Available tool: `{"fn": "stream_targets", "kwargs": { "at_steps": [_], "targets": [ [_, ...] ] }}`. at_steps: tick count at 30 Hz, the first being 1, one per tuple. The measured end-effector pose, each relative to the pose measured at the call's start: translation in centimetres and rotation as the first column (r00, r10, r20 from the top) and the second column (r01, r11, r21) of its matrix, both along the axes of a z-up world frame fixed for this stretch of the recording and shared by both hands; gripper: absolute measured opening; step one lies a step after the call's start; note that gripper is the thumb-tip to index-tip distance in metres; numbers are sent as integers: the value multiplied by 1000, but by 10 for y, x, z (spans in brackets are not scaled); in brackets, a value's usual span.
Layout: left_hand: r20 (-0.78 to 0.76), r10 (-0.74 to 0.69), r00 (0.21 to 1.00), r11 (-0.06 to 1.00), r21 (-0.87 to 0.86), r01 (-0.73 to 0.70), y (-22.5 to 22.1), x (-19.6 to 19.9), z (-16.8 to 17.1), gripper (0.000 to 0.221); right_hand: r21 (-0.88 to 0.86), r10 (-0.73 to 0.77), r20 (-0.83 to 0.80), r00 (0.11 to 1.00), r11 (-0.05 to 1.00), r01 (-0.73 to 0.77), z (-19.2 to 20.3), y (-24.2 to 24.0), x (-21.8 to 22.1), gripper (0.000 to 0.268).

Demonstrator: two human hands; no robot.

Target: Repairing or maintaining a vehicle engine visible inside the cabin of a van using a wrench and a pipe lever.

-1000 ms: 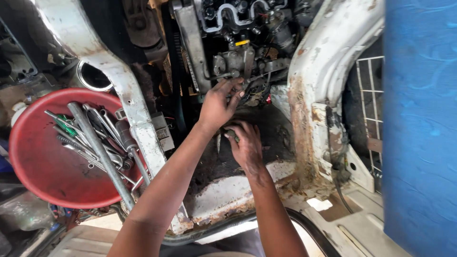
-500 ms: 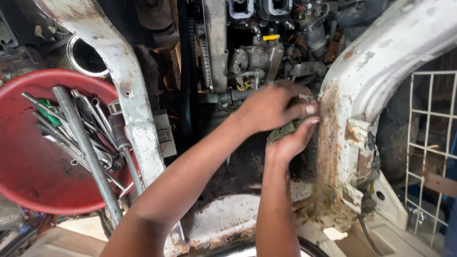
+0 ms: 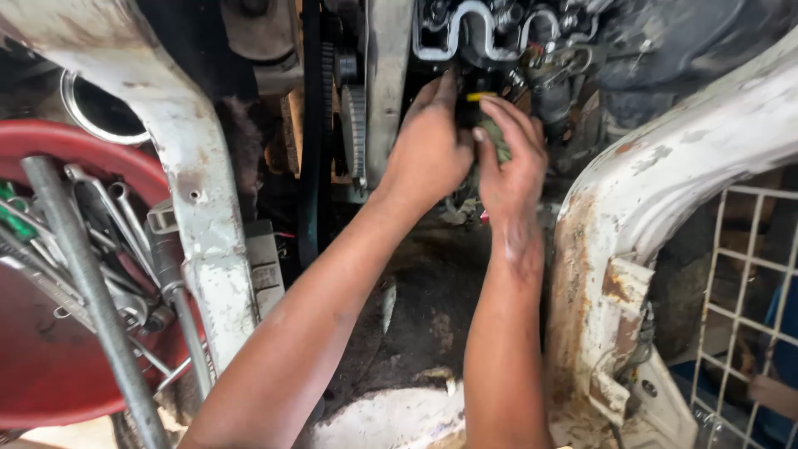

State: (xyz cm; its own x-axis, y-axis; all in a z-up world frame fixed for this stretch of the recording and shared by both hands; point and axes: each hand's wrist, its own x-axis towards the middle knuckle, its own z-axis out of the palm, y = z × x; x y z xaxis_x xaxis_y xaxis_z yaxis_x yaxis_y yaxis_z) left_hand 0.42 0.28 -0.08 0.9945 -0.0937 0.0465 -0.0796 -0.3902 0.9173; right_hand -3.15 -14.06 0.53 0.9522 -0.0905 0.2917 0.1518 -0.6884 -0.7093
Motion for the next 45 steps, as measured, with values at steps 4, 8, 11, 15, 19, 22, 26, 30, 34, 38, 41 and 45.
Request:
{"fn": "stream_targets", "kwargs": {
  "at_steps": [4, 8, 11, 15, 19, 22, 26, 30, 34, 38, 41, 45],
  "targets": [
    [17, 53, 998, 996, 70, -54, -7, -3, -6, 61, -356, 107, -86, 991, 925, -131, 4, 8, 29, 40],
    [47, 39, 998, 985, 168, -46, -13, 4, -4, 56, -404, 60, -143, 988, 908, -114, 0, 4, 39, 42],
    [17, 39, 999, 985, 170, -42, -16, 8, -5, 55, -408, 86, -171, 981, 900, -151, 0, -3, 42, 44],
    [-26, 30, 999, 983, 183, -25, -13, 10, 2, 56, -408, 154, -185, 971, 886, -218, 3, -2, 45, 54],
    [-31, -5, 999, 979, 203, 11, -13, 11, 1, 55, -409, 188, -208, 960, 875, -260, -1, -5, 46, 57],
    [-7, -1, 1000, 985, 174, 2, -11, 13, -2, 53, -378, 196, -203, 959, 888, -261, -8, -7, 49, 55],
    [31, -9, 999, 984, 177, 3, -12, 14, -13, 52, -337, 196, -205, 959, 906, -257, -8, -5, 53, 55],
    [-14, -28, 1000, 989, 147, 30, -7, 20, -6, 56, -185, 230, -131, 964, 950, -252, -21, -12, 47, 51],
    [-133, -35, 990, 992, 117, 51, -5, 25, 8, 57, 225, 59, 15, 998, 972, -61, -30, -20, 3, 31],
    [-142, -39, 989, 990, 125, 58, -8, 25, 4, 54, 856, -368, -6, 930, 479, 195, -24, 12, -72, 21],
    [-37, -52, 998, 983, 174, 58, -8, 25, -4, 53, 886, -380, 39, 924, 441, 144, -43, 32, -112, 8],
    [27, -91, 995, 956, 282, 80, -9, 27, 1, 44, 556, 235, -81, 969, 817, -152, -18, 49, -96, 5]
  ]
}}
